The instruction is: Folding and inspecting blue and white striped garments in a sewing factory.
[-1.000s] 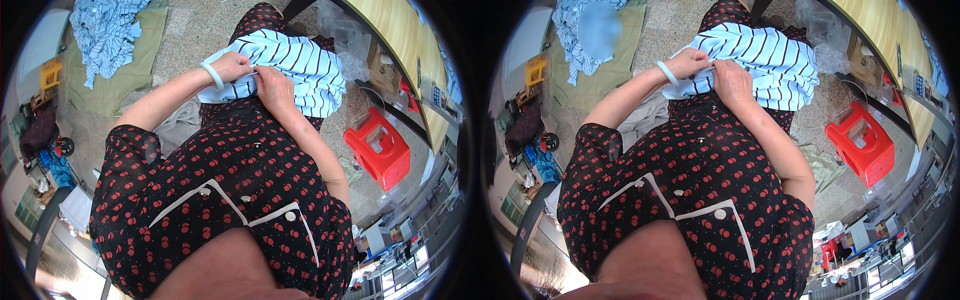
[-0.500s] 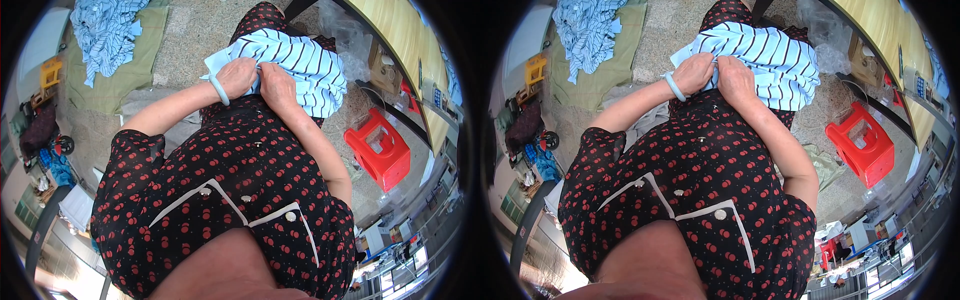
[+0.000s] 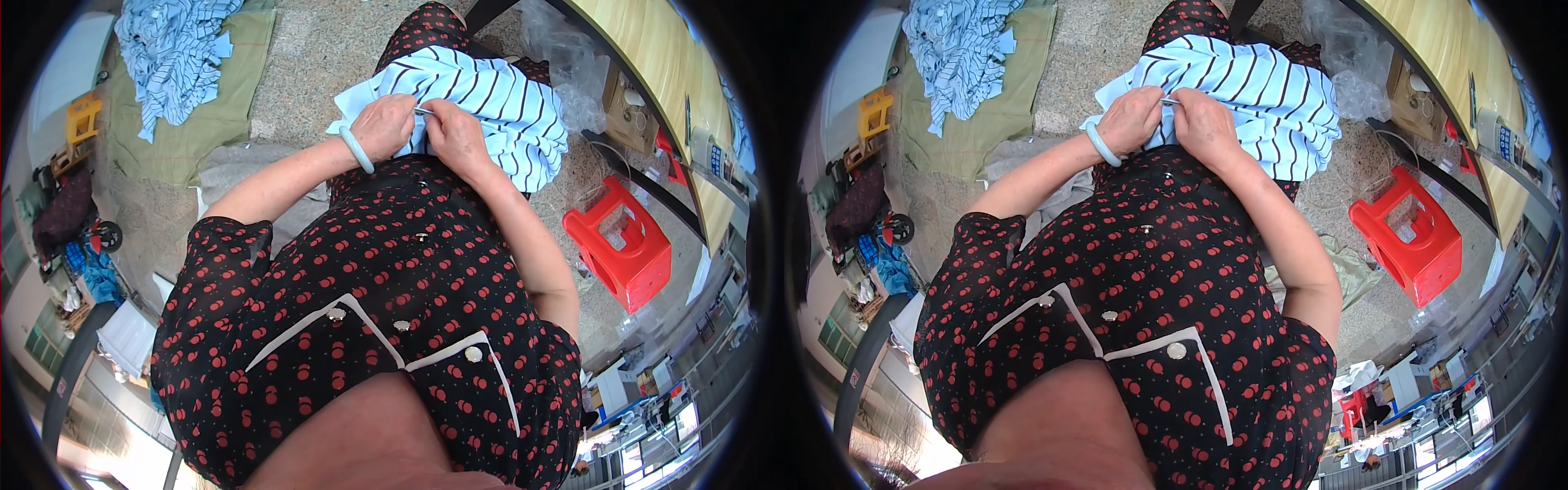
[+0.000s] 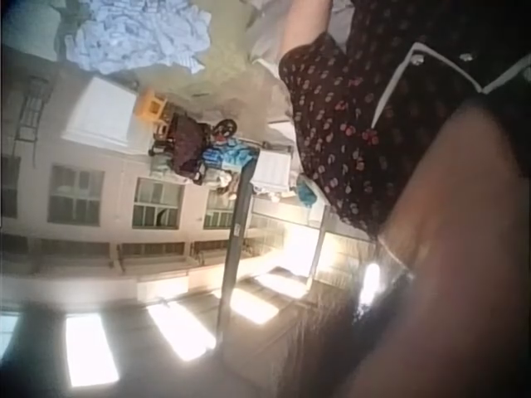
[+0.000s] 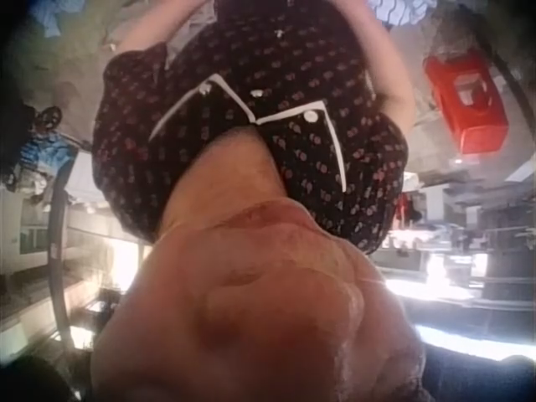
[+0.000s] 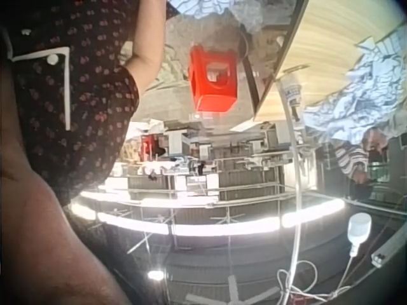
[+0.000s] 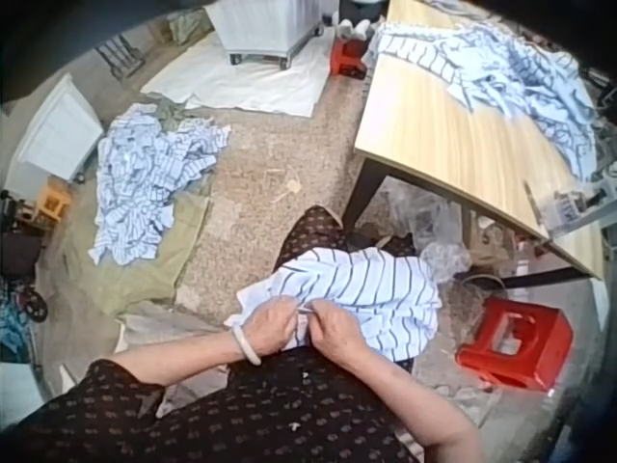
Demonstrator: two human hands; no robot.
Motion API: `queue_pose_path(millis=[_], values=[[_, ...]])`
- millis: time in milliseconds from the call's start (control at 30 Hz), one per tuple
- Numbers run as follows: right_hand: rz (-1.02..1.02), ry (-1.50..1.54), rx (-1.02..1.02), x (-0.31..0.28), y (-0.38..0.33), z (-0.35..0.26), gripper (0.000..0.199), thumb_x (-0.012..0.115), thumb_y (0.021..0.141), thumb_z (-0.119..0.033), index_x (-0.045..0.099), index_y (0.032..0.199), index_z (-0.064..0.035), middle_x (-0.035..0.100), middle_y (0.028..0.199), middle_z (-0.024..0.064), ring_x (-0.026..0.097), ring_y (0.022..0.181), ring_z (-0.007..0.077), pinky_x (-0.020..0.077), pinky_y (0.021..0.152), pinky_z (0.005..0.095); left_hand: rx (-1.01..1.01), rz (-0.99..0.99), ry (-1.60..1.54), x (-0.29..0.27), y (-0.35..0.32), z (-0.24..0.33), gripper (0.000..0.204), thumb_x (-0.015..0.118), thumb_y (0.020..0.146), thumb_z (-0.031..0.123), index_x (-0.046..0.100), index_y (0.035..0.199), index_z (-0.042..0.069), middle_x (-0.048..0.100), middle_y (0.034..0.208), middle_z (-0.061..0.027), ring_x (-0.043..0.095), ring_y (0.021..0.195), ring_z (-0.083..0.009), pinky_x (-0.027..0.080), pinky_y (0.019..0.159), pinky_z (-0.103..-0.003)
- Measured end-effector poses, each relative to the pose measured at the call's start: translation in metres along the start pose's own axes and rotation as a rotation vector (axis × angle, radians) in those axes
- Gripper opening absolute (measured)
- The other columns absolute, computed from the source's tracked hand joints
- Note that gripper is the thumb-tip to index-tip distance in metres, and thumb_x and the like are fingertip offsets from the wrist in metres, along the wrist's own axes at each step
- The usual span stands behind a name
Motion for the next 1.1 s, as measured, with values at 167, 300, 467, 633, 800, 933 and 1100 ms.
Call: queue_pose_path(millis=[167, 300, 467, 633, 800, 933, 1100], values=[[-0.015, 0.061, 0.048, 0.000, 0.002, 0.006, 0.014, 0.048, 0.075, -0.009, 0.056, 0.084, -0.0031, 0.057, 0.073, 0.0165, 0.056, 0.068, 0.0333, 0.0439, 0.061, 0.0407, 0.050, -0.015, -0.051, -0.003, -0.001, 0.001, 0.009, 0.043, 0.078, 0.007, 0.044, 0.077, -0.002, 0.047, 0.070, -0.0192, 0.049, 0.071, -0.0367, 0.039, 0.063, -0.043], [-0.087, 0.116, 0.075, 0.002, 0.004, 0.005, 0.013, 0.049, 0.075, -0.011, 0.057, 0.083, -0.0046, 0.056, 0.065, 0.0153, 0.056, 0.061, 0.0304, 0.0431, 0.056, 0.0373, 0.115, -0.070, -0.086, -0.007, 0.000, 0.004, 0.010, 0.044, 0.078, 0.008, 0.044, 0.074, -0.001, 0.049, 0.073, -0.0185, 0.049, 0.075, -0.0361, 0.039, 0.066, -0.043], [-0.176, 0.246, 0.189, 0.011, 0.000, 0.008, 0.014, 0.054, 0.075, -0.016, 0.057, 0.081, -0.0041, 0.055, 0.060, 0.0134, 0.054, 0.055, 0.0260, 0.0418, 0.052, 0.0336, 0.197, -0.224, -0.078, -0.008, 0.003, 0.003, 0.011, 0.045, 0.079, 0.011, 0.046, 0.077, 0.000, 0.049, 0.077, -0.0155, 0.049, 0.078, -0.0330, 0.039, 0.069, -0.041], [-0.135, 0.266, 0.200, 0.006, 0.000, 0.009, 0.017, 0.058, 0.075, -0.021, 0.057, 0.079, -0.0040, 0.057, 0.062, 0.0123, 0.055, 0.057, 0.0259, 0.0427, 0.053, 0.0337, 0.219, -0.374, -0.037, -0.003, -0.004, 0.004, 0.013, 0.049, 0.077, 0.013, 0.051, 0.083, 0.001, 0.050, 0.081, -0.0139, 0.050, 0.082, -0.0303, 0.040, 0.072, -0.037], [-0.155, -0.087, 0.025, -0.016, -0.022, 0.015, 0.015, 0.058, 0.074, -0.018, 0.058, 0.078, -0.0032, 0.057, 0.074, 0.0126, 0.056, 0.071, 0.0292, 0.0437, 0.062, 0.0377, 0.032, -0.457, -0.080, 0.005, -0.003, -0.026, 0.018, 0.056, 0.073, 0.022, 0.055, 0.079, 0.005, 0.055, 0.077, -0.0127, 0.054, 0.075, -0.0304, 0.042, 0.066, -0.038], [-0.156, -0.145, -0.041, -0.022, -0.034, 0.005, 0.016, 0.059, 0.074, -0.018, 0.059, 0.080, -0.0032, 0.056, 0.072, 0.0117, 0.055, 0.071, 0.0288, 0.0427, 0.063, 0.0375, 0.012, -0.401, -0.028, 0.011, 0.018, -0.008, 0.026, 0.057, 0.075, 0.029, 0.058, 0.078, 0.004, 0.056, 0.077, -0.0126, 0.054, 0.075, -0.0281, 0.042, 0.066, -0.036], [-0.131, -0.128, -0.046, -0.014, -0.038, 0.004, 0.015, 0.059, 0.074, -0.018, 0.060, 0.080, -0.0036, 0.055, 0.069, 0.0111, 0.054, 0.068, 0.0282, 0.0422, 0.061, 0.0370, 0.075, -0.431, 0.178, 0.038, 0.035, 0.011, 0.028, 0.059, 0.072, 0.032, 0.058, 0.078, 0.005, 0.057, 0.073, -0.0138, 0.055, 0.073, -0.0300, 0.043, 0.065, -0.039]])
Point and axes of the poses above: each hand's wrist, its own y-axis towards the middle knuckle, its own x-axis out of the palm, z = x × y, the point moved 10 cm from there along y, towards the middle knuckle
